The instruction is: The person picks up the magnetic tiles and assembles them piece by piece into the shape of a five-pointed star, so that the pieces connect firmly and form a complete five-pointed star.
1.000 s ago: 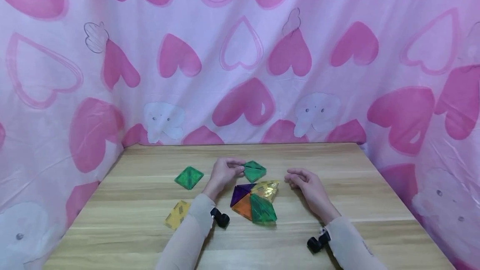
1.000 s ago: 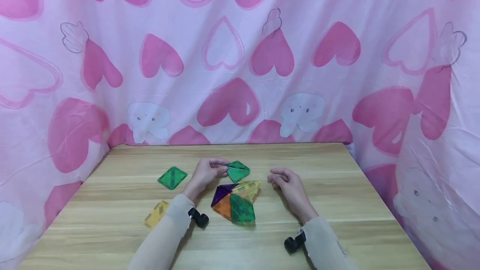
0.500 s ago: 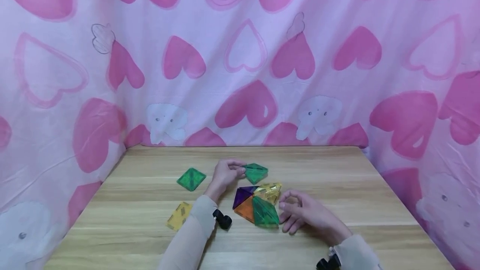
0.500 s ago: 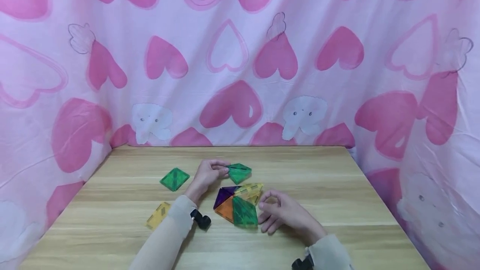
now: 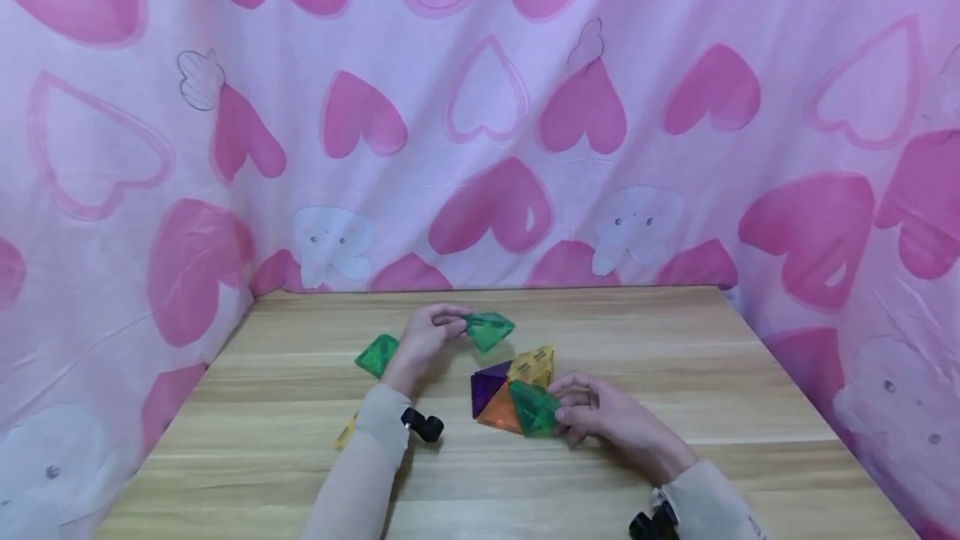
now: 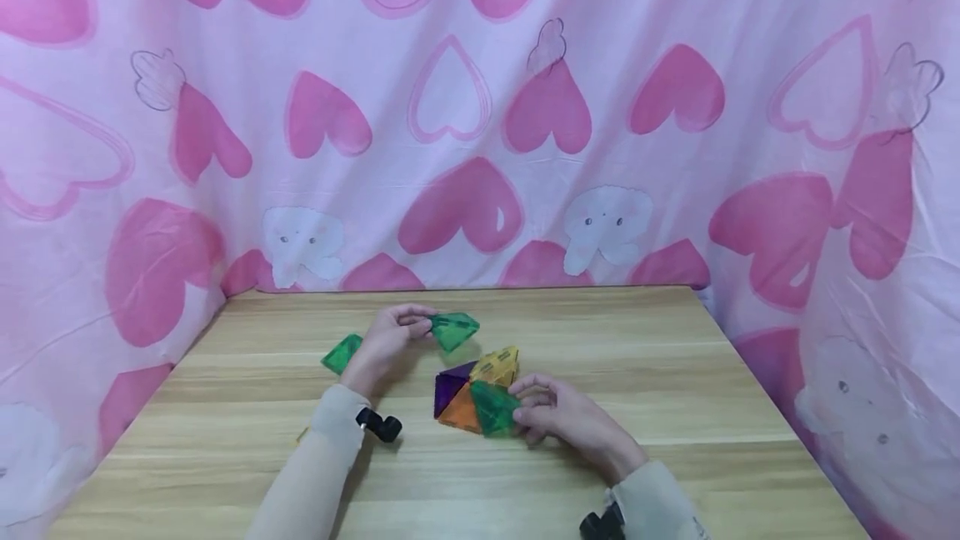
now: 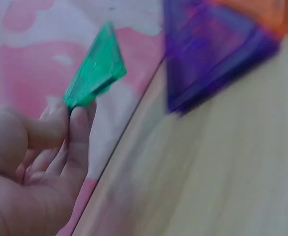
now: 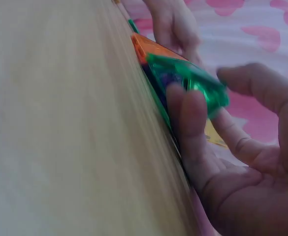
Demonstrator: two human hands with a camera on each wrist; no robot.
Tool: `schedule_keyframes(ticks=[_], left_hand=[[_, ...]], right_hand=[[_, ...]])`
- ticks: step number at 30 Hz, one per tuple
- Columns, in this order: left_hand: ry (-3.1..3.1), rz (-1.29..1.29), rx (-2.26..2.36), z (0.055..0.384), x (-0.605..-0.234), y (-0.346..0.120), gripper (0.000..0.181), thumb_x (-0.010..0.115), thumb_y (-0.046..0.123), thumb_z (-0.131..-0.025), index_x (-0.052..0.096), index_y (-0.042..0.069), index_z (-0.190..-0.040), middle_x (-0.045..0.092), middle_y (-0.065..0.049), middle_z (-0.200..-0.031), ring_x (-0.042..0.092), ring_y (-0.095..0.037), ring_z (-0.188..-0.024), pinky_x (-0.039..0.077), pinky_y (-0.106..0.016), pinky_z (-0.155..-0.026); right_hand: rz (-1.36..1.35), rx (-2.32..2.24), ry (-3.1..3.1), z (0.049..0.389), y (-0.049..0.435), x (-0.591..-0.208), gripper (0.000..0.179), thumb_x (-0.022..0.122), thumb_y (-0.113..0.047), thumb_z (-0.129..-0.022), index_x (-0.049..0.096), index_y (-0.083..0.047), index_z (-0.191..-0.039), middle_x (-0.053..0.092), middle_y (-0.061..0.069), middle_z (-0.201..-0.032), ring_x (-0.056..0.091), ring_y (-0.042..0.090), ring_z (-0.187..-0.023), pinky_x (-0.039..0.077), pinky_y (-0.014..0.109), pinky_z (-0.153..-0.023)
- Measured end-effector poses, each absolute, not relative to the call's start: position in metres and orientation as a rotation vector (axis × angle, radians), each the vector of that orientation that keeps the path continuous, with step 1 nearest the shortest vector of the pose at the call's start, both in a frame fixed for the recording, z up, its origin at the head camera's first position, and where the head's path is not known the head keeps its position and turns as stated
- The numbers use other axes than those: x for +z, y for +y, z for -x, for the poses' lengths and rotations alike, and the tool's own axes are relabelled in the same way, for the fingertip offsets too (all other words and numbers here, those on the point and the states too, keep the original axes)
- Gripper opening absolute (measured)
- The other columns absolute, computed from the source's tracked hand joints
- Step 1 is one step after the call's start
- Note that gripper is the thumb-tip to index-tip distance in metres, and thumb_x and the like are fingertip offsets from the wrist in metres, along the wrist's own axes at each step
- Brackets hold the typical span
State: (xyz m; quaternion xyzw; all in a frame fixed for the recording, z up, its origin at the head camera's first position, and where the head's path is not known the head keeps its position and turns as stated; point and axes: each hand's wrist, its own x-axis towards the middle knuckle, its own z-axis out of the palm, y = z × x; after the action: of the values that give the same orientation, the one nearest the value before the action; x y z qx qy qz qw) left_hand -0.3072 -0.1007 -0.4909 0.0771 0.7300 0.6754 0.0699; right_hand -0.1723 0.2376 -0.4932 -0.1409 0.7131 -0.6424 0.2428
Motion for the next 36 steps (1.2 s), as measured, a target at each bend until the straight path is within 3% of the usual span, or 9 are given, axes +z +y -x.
schedule_keyframes(ticks=[11, 17, 24, 30, 36], left_hand=[[2.191, -0.441, 1.859, 0.305, -0.495, -0.102, 0.022, 0.068, -0.008, -0.104, 0.079, -0.002, -0.122, 0.082, -0.012, -0.114, 0.075, -0.014, -0.095, 0.064, -0.036, -0.092], [2.254, -0.455, 1.760, 0.301, -0.497, -0.096, 0.020, 0.070, -0.006, -0.104, 0.080, -0.001, -0.121, 0.082, -0.011, -0.107, 0.074, -0.015, -0.091, 0.057, -0.027, -0.080], [2.262, -0.472, 1.702, 0.301, -0.496, -0.095, 0.024, 0.068, -0.004, -0.106, 0.078, 0.000, -0.128, 0.079, -0.016, -0.110, 0.077, -0.022, -0.091, 0.060, -0.029, -0.074], [2.251, -0.475, 1.697, 0.301, -0.496, -0.095, 0.033, 0.068, -0.002, -0.108, 0.076, 0.006, -0.138, 0.077, -0.016, -0.125, 0.076, -0.023, -0.106, 0.065, -0.034, -0.086], [2.205, -0.502, 1.738, 0.301, -0.494, -0.092, 0.043, 0.066, -0.005, -0.107, 0.068, 0.003, -0.149, 0.075, -0.021, -0.136, 0.075, -0.033, -0.123, 0.062, -0.039, -0.101]], right_hand=[[0.275, -1.860, 2.148, 0.186, 0.257, -0.503, 0.042, 0.069, -0.016, -0.111, 0.060, 0.004, -0.148, 0.069, 0.023, -0.124, 0.070, 0.024, -0.093, 0.065, 0.032, -0.076], [0.266, -1.875, 2.140, 0.186, 0.255, -0.504, 0.043, 0.070, -0.017, -0.111, 0.060, 0.004, -0.148, 0.068, 0.024, -0.126, 0.072, 0.026, -0.097, 0.066, 0.034, -0.080], [0.269, -1.884, 2.127, 0.189, 0.254, -0.504, 0.041, 0.068, -0.014, -0.112, 0.060, 0.004, -0.148, 0.068, 0.021, -0.118, 0.071, 0.022, -0.092, 0.066, 0.032, -0.077], [0.166, -1.924, 2.147, 0.188, 0.254, -0.503, 0.040, 0.067, -0.012, -0.112, 0.060, 0.005, -0.147, 0.069, 0.021, -0.118, 0.073, 0.022, -0.095, 0.066, 0.033, -0.083], [-0.037, -2.018, 2.215, 0.189, 0.253, -0.501, 0.036, 0.066, -0.008, -0.112, 0.063, 0.005, -0.145, 0.069, 0.019, -0.117, 0.075, 0.020, -0.094, 0.066, 0.031, -0.087]])
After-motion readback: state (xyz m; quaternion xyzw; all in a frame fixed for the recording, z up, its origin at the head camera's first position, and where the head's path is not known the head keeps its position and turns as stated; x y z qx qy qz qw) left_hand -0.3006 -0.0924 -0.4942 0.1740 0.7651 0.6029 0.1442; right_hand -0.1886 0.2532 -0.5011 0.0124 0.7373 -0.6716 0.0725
